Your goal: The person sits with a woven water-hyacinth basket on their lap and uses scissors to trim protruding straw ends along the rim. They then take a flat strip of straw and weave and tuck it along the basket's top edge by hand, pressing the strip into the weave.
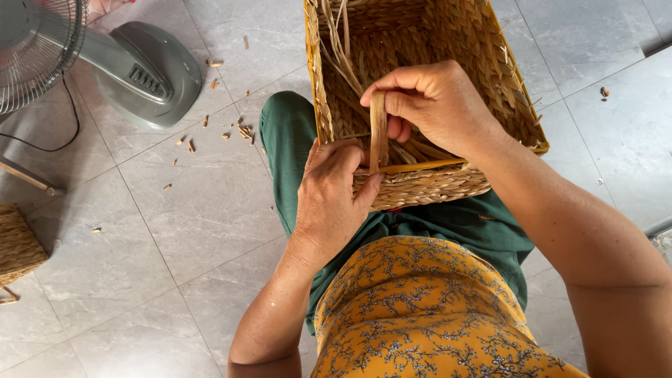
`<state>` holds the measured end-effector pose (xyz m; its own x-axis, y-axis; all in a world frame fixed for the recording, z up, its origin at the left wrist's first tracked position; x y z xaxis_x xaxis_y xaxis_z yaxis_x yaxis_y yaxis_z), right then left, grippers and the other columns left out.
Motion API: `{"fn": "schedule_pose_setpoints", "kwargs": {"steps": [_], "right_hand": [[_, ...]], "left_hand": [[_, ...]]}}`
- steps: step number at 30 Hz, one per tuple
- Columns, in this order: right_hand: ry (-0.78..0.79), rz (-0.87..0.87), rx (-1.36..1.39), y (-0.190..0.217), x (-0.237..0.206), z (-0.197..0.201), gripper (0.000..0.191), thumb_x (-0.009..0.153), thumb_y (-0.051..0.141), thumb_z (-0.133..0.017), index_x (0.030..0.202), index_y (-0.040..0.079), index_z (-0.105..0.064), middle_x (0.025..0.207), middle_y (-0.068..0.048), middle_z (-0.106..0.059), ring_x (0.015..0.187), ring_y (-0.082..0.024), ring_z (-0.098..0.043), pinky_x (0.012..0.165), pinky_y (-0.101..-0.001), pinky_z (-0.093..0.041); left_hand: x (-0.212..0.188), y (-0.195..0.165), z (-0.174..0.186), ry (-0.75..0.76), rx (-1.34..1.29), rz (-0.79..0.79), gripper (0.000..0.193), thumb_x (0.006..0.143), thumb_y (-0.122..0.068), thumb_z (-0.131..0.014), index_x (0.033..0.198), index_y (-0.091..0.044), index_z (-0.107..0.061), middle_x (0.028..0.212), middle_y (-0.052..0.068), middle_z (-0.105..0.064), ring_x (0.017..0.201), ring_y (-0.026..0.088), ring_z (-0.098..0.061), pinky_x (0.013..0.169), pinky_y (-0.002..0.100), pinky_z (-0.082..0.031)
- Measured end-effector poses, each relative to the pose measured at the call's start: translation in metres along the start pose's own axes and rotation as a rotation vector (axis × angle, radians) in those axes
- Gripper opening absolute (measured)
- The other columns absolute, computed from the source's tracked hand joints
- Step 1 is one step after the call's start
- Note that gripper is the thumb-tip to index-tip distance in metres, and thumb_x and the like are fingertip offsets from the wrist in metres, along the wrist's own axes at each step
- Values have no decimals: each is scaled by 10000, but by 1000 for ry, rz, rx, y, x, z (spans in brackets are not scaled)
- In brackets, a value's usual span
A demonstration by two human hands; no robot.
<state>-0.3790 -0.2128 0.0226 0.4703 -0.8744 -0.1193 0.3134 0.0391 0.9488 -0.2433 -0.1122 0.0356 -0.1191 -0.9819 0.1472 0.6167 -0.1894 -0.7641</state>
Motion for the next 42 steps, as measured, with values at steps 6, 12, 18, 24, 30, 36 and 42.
{"fn": "schedule_pose_setpoints", "kwargs": {"steps": [6, 12, 18, 24, 30, 36, 42], "right_hand": [[58, -117, 5, -17, 2, -6, 190, 1023, 119, -617, 1099, 39, -771, 815, -13, -744, 634, -53, -662, 552, -218, -575], [192, -253, -57, -35, -7, -20, 183, 1000, 181, -653, 1031, 69, -795, 729, -23, -742, 585, -55, -649, 538, -234, -557], [-126, 341, -707, 27, -52, 8, 318, 959, 182, -778, 1253, 78, -718, 1077, -131, -722, 916, -294, -695, 758, -390, -552], [-146, 634, -683, 46, -102, -25, 332, 876, 125, -804, 1187, 166, -693, 1266, -87, -657, 1217, -309, -614, 1063, -514, -465], [-298, 670, -668, 37, -106, -30, 199, 835, 148, -833, 993, 178, -716, 1227, -36, -657, 1212, -309, -599, 998, -492, -446], [-170, 641, -251, 45, -158, -2, 150, 882, 64, -787, 989, 132, -708, 1095, 16, -742, 1005, -137, -701, 889, -321, -546], [-99, 544, -407, 22, -148, -4, 305, 908, -34, -695, 1193, 72, -726, 1321, -108, -650, 1142, -238, -682, 953, -362, -550]], "left_hand": [[-2, 9, -4, 2, -85, 51, 306, 837, -98, -814, 1019, -44, -574, 1027, 122, -640, 984, 295, -659, 814, 413, -559], [-2, 13, 3, 23, -199, -14, 360, 836, -103, -804, 1111, -27, -584, 1113, 151, -643, 1006, 303, -676, 839, 403, -569], [-1, 16, 5, 0, -271, 3, 76, 986, -79, -699, 1012, -23, -655, 1147, 136, -710, 1045, 293, -707, 848, 384, -581], [2, 16, 0, -33, -176, 31, 49, 973, -55, -660, 995, -11, -664, 1066, 131, -733, 1057, 298, -702, 872, 388, -566], [0, 15, 4, 18, -308, -20, 76, 958, -81, -695, 991, -15, -676, 1068, 145, -714, 1182, 290, -697, 882, 361, -597], [3, 14, -1, -64, -171, 30, 113, 980, -150, -714, 967, -39, -702, 1038, 123, -716, 1106, 271, -703, 851, 365, -592], [3, 13, -1, -52, -93, 51, 129, 963, -177, -719, 912, -60, -700, 917, 74, -710, 950, 256, -680, 782, 395, -568]]}}
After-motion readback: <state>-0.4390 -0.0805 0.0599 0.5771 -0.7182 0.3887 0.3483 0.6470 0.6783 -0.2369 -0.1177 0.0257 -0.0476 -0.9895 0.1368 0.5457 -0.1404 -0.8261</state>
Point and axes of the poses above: each hand's wrist, its own x-axis towards the middle knuckle, its own z-axis out of the back of the hand, y = z × x, the point moved 8 cm from there along x, towards the middle knuckle
